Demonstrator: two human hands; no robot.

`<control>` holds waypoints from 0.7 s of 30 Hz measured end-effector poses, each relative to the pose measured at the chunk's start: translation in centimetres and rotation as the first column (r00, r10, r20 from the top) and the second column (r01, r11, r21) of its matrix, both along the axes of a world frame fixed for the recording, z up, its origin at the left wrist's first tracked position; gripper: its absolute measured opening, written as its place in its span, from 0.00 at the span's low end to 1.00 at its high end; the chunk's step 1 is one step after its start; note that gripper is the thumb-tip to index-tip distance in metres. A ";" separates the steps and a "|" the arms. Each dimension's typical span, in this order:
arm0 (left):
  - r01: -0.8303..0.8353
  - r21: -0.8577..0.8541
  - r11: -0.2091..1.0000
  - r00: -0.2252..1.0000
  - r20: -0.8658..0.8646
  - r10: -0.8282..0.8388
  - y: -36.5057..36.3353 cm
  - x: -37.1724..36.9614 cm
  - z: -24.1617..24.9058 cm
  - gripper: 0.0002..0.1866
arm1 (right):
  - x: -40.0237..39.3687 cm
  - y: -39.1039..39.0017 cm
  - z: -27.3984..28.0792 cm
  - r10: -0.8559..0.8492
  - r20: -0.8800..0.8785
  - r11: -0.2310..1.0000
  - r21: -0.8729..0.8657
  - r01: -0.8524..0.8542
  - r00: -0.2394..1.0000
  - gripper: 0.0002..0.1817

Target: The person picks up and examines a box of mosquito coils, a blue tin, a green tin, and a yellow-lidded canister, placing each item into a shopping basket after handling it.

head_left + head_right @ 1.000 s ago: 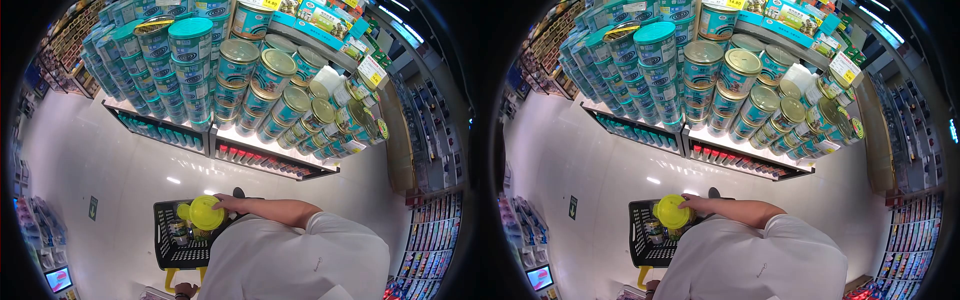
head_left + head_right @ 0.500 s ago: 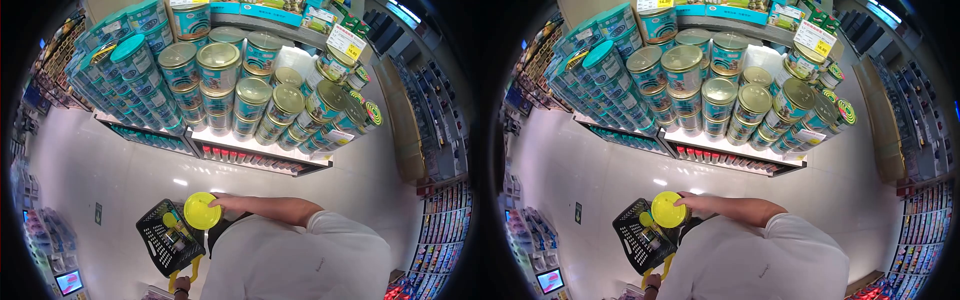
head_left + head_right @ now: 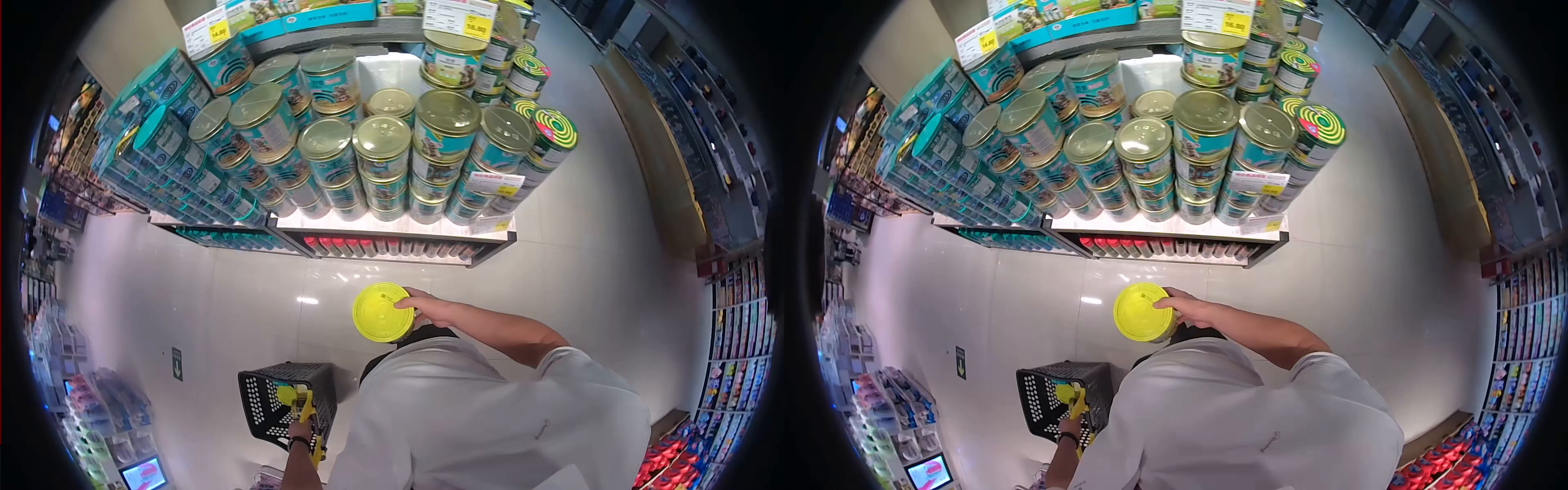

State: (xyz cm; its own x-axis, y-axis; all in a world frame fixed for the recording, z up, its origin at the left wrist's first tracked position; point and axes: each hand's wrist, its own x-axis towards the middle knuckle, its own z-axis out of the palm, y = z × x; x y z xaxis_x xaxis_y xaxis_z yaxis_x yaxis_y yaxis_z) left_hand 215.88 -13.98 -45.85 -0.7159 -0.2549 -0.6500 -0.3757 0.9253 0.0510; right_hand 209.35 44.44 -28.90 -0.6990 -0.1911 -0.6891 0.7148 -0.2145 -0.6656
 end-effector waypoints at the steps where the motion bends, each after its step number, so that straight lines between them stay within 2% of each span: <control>1: -0.018 0.011 1.000 0.999 -0.042 0.018 -0.3 0.1 -2.1 0.25 | 1.5 0.4 -0.1 -0.025 -0.004 1.000 0.000 0.025 1.000 0.41; 2: -0.123 0.023 0.992 0.992 -0.037 0.123 0.2 0.0 -3.2 0.24 | 3.0 0.9 -0.1 -0.078 0.001 0.997 0.015 0.078 0.997 0.40; 3: -0.100 0.028 0.995 0.994 -0.037 0.101 0.7 -0.3 -4.0 0.24 | 4.3 1.5 -0.2 -0.128 0.008 0.991 0.031 0.128 0.992 0.40; 5: 0.315 0.046 0.948 0.938 -0.166 -0.304 1.2 0.5 -5.1 0.14 | 7.1 2.5 -0.7 -0.200 0.007 0.980 -0.014 0.200 0.980 0.41; 6: 0.548 -0.058 0.835 0.829 -0.098 -0.551 2.0 0.9 -4.9 0.10 | 8.7 2.8 -0.8 -0.245 0.011 0.967 -0.063 0.245 0.969 0.43; 7: 0.604 0.002 0.797 0.787 -0.160 -0.596 2.9 1.2 -4.8 0.09 | 10.2 3.4 -0.9 -0.244 0.028 0.968 -0.060 0.245 0.969 0.43; 8: 0.277 0.186 0.943 0.954 -0.168 -0.247 3.9 1.8 -6.7 0.11 | 11.3 4.1 -0.6 -0.270 0.033 0.958 -0.095 0.272 0.962 0.42; 9: -0.087 0.351 0.933 0.985 -0.111 0.133 4.6 2.5 -8.3 0.13 | 12.4 4.8 -0.4 -0.298 0.034 0.945 -0.133 0.300 0.954 0.42; 11: -0.264 0.417 0.870 0.937 -0.104 0.334 8.7 4.2 -6.5 0.16 | 14.5 6.2 0.2 -0.350 0.030 0.926 -0.139 0.350 0.936 0.40; 12: -0.137 0.385 0.912 0.978 -0.096 0.187 10.6 5.1 -4.5 0.18 | 15.5 7.2 0.6 -0.376 -0.014 0.916 -0.155 0.370 0.926 0.39; 13: 0.241 0.397 0.886 0.943 -0.312 -0.117 9.5 6.3 -7.2 0.17 | 16.6 8.0 1.3 -0.403 -0.054 0.905 -0.174 0.389 0.914 0.38; 14: 0.110 0.331 0.937 0.992 -0.102 -0.080 10.9 7.1 -5.7 0.16 | 17.5 8.8 2.3 -0.433 -0.060 0.893 -0.169 0.418 0.900 0.36; 15: -0.008 0.241 0.970 0.995 0.095 -0.016 13.8 7.1 -4.3 0.18 | 18.6 10.1 0.9 -0.442 -0.067 0.885 -0.196 0.422 0.895 0.36; 16: 0.001 0.235 0.972 0.995 0.093 -0.023 15.9 7.6 -2.9 0.18 | 19.5 11.1 1.6 -0.467 -0.075 0.869 -0.222 0.442 0.881 0.36; 18: -0.248 0.254 0.935 0.963 0.170 0.209 19.1 9.8 -0.8 0.21 | 21.2 13.5 2.2 -0.493 -0.075 0.850 -0.253 0.462 0.867 0.37; 19: -0.246 0.244 0.938 0.963 0.170 0.209 19.9 11.1 -0.3 0.21 | 22.3 14.9 1.8 -0.506 -0.072 0.841 -0.262 0.473 0.859 0.35; 21: -0.136 0.208 0.969 0.991 0.048 0.129 19.6 12.5 -4.0 0.24 | 24.0 18.0 1.9 -0.518 -0.086 0.833 -0.278 0.479 0.851 0.34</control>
State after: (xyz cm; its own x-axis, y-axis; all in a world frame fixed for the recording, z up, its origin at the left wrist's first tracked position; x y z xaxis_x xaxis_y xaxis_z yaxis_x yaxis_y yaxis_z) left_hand 228.36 5.63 -49.80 -0.6619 -0.2011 -0.7221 -0.4987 0.8374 0.2239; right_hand 233.39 62.41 -26.99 -0.8351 0.0683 -0.5459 0.3620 -0.6790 -0.6387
